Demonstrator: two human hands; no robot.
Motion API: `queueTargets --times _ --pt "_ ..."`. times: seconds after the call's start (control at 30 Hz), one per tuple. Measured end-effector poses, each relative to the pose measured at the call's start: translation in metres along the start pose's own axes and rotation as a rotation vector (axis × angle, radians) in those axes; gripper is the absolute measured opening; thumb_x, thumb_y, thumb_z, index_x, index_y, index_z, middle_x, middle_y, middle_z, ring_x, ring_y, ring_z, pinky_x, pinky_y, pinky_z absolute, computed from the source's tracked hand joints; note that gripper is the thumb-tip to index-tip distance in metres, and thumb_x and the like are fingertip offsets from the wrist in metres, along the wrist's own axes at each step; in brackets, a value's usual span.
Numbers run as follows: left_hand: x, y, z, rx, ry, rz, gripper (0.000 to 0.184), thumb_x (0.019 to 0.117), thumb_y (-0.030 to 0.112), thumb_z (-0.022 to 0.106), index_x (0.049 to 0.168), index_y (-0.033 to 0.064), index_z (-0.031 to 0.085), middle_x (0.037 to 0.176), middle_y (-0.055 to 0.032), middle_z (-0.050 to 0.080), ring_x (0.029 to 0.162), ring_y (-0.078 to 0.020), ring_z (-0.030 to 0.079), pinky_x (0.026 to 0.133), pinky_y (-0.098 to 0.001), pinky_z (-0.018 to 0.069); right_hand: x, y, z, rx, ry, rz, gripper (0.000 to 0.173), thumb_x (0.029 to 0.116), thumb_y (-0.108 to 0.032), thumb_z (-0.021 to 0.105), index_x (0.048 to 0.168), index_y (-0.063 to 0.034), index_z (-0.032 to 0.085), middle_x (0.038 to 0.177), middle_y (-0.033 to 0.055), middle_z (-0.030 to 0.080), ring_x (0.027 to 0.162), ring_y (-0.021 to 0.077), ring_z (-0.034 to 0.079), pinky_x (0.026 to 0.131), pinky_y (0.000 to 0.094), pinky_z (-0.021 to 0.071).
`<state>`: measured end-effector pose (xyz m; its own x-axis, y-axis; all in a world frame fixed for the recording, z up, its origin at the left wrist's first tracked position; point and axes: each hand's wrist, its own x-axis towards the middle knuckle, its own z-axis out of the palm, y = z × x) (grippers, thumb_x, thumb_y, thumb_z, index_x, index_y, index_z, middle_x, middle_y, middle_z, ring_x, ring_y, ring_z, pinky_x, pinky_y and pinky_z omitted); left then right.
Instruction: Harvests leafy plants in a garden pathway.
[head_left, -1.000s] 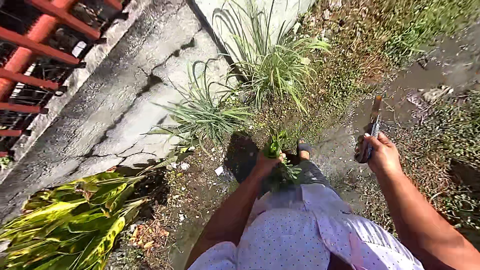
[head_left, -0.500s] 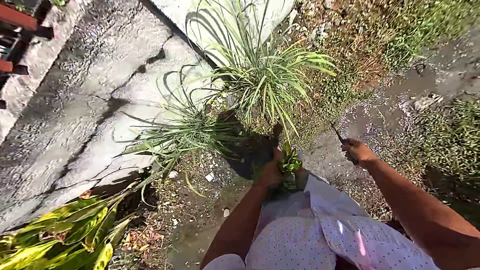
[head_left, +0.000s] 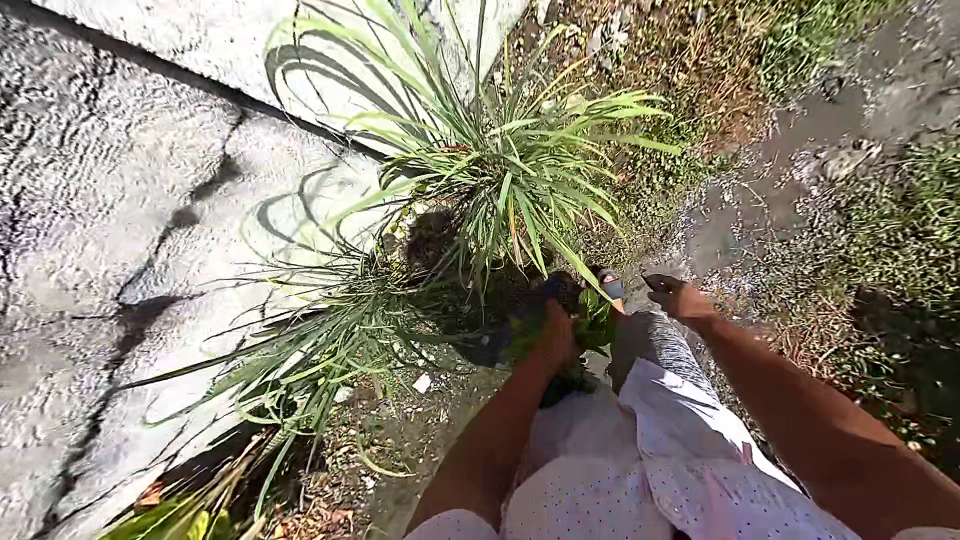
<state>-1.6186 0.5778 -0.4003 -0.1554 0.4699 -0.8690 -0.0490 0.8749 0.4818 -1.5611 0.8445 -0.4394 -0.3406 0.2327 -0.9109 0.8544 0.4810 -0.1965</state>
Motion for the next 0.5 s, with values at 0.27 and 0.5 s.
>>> queueTargets --times 0.27,0.5 --pt "0.090 0.003 0.004 -0.054 -0.030 -0.111 0.059 0.0922 0.019 0.074 0.143 -0.0021 0.053 0.137 -0.0260 0.060 0.129 -0.0393 0.058 0.110 -0.0551 0.0441 0.122 -0.027 0.000 -0.033 -0.052 -0.047 0.056 0.1024 -0.027 0.063 0.152 -0.0074 0.048 0.138 0.0280 0.059 0.129 0.0457 0.056 0.110 0.0618 0.0392" --pt "0.176 -0.001 -0.006 -0.157 0.376 -0.082 0.046 0.0903 0.004 0.069 0.135 -0.0056 0.061 0.122 -0.0272 0.068 0.116 -0.0391 0.066 0.104 -0.0542 0.0498 0.253 -0.033 0.011 0.013 0.007 -0.158 0.046 0.0985 -0.028 0.066 0.140 -0.0082 0.061 0.123 0.0288 0.066 0.115 0.0497 0.062 0.097 0.0695 0.0462"
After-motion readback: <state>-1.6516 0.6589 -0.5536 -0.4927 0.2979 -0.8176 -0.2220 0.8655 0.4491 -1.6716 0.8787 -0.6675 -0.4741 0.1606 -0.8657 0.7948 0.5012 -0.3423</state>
